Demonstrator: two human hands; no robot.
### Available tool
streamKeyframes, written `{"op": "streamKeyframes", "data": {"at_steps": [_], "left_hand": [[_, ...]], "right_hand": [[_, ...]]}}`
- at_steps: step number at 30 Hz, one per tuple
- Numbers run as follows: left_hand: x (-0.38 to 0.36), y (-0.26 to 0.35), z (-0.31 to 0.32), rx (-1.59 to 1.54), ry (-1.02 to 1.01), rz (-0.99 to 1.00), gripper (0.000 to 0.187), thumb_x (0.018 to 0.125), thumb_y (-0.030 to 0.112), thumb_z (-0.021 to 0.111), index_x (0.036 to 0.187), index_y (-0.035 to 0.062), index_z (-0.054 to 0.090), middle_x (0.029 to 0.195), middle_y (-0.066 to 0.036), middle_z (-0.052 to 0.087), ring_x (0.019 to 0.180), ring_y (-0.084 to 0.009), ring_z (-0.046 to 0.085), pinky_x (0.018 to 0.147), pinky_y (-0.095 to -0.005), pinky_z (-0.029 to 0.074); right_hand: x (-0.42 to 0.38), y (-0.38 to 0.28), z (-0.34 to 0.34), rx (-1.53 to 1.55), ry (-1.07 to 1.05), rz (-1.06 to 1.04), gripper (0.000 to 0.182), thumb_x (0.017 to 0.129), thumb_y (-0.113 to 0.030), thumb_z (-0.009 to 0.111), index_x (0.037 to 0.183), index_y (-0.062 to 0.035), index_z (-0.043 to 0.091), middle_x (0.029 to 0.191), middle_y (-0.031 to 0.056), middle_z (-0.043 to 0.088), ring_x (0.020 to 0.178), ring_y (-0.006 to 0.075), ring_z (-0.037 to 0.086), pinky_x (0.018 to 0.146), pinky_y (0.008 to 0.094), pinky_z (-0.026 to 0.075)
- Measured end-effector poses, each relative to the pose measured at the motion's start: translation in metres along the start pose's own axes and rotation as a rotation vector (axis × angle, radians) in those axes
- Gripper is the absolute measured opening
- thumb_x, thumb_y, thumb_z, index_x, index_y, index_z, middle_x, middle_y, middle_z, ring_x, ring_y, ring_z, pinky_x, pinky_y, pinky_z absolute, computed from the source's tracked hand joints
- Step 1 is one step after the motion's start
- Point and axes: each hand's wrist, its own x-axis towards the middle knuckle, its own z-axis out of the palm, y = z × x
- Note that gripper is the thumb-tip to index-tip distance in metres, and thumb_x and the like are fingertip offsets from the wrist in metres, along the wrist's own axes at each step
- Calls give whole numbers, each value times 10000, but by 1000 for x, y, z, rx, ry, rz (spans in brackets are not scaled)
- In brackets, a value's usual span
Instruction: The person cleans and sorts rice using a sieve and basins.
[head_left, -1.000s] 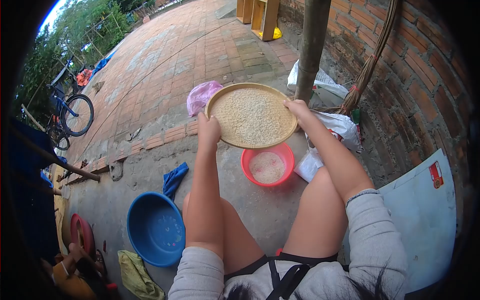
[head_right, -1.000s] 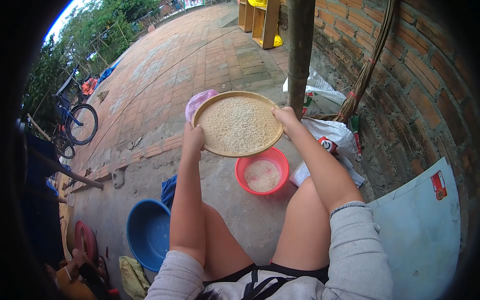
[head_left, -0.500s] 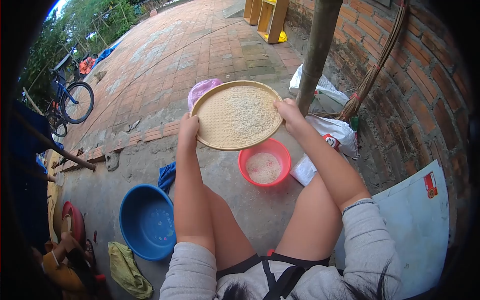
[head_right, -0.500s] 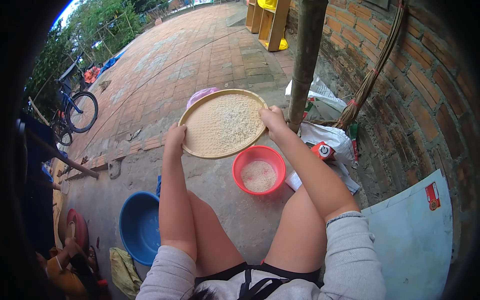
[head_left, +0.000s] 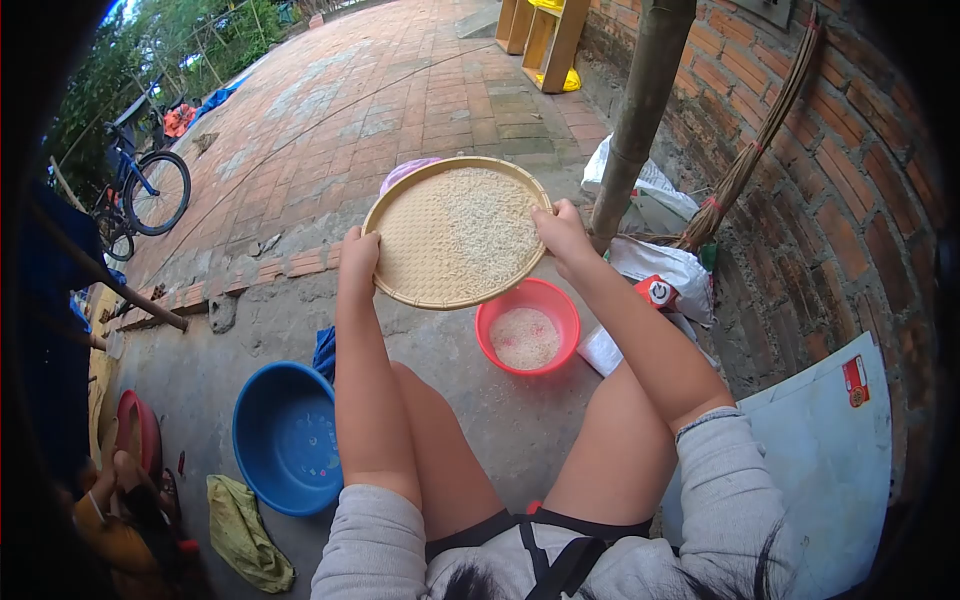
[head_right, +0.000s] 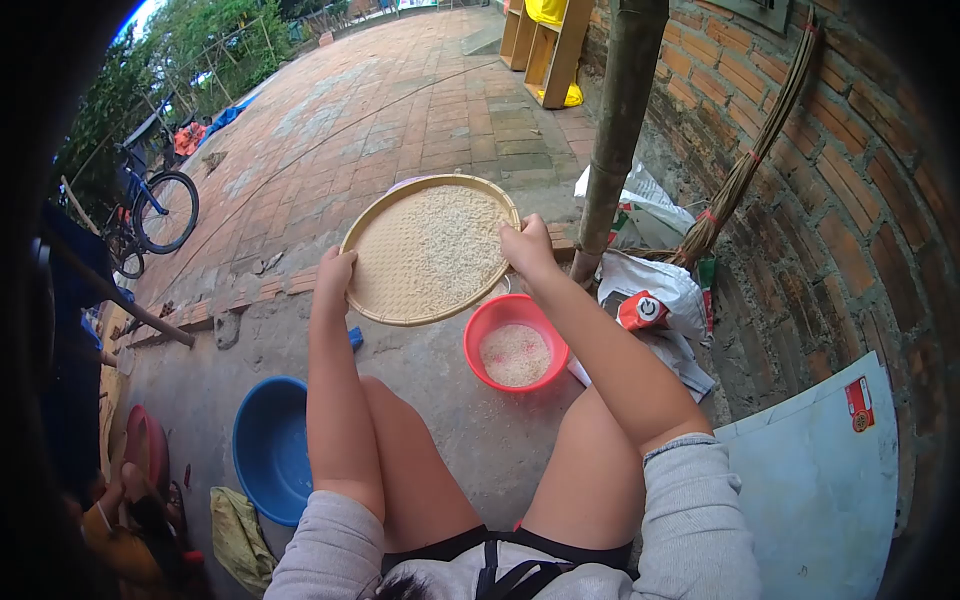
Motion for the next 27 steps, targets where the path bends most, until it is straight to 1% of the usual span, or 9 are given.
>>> {"op": "streamKeyframes", "data": {"at_steps": [3, 6, 7, 12, 15, 18, 20, 24, 27], "left_hand": [[10, -20, 17, 281, 136, 313, 204, 814, 56, 422, 996, -32, 453, 834, -147, 540, 585, -179, 547, 472, -303, 443], [-8, -22, 49, 343, 215, 354, 206, 819, 71, 428, 998, -29, 448, 818, -150, 535, 565, -182, 534, 452, -309, 431], [-15, -8, 38, 286, 118, 193, 207, 829, 78, 425, 1003, -31, 445, 818, -155, 539, 566, -185, 537, 451, -314, 432], [12, -12, -10, -80, 17, 8, 204, 855, 95, 422, 1017, -28, 440, 818, -164, 549, 574, -188, 545, 448, -322, 432], [3, -25, 9, 271, 198, 341, 195, 855, 89, 432, 1016, -19, 444, 829, -158, 552, 592, -196, 565, 470, -322, 457], [-11, -28, 32, 287, 223, 314, 198, 850, 85, 427, 1015, -22, 451, 841, -151, 556, 598, -201, 570, 489, -315, 466], [-30, 7, 5, 196, 60, -64, 202, 847, 77, 423, 1020, -19, 459, 853, -149, 559, 596, -201, 570, 496, -306, 463], [-4, 1, -52, -61, 77, 0, 217, 846, 71, 418, 1041, -12, 463, 859, -155, 560, 620, -199, 578, 498, -318, 467], [-9, -9, -32, 269, 221, 276, 246, 849, 78, 419, 1072, -22, 449, 882, -169, 556, 731, -211, 574, 570, -324, 466]], "right_hand": [[30, 13, -21, 227, -66, 188, 228, 847, -102, 539, 896, 119, 505, 886, 192, 599, 765, 227, 614, 617, 359, 515], [42, 22, -37, 348, -190, 357, 207, 861, -82, 512, 886, 123, 510, 854, 205, 609, 736, 265, 635, 609, 380, 526], [44, 23, -39, 353, -170, 372, 204, 864, -76, 505, 882, 127, 514, 848, 211, 613, 730, 278, 641, 608, 389, 530], [-2, -7, 9, 25, 5, -71, 199, 823, -137, 576, 876, 3, 446, 802, 105, 537, 704, 160, 538, 604, 348, 491], [28, 3, -13, 283, -82, 120, 186, 828, -131, 566, 880, 9, 455, 803, 114, 547, 706, 176, 551, 604, 353, 494], [35, 3, -39, 369, -340, 423, 169, 835, -117, 547, 911, 2, 454, 831, 122, 545, 703, 188, 553, 598, 340, 491], [22, 3, -7, 314, -207, 320, 171, 836, -111, 544, 921, 1, 447, 838, 124, 544, 701, 183, 549, 595, 332, 489], [-30, -17, 35, 93, -125, 17, 183, 835, -83, 540, 944, -1, 419, 847, 128, 542, 697, 176, 543, 587, 315, 482], [7, -6, 21, 354, -172, 168, 193, 828, -75, 550, 940, -9, 407, 846, 128, 541, 699, 171, 541, 587, 318, 483]]}}
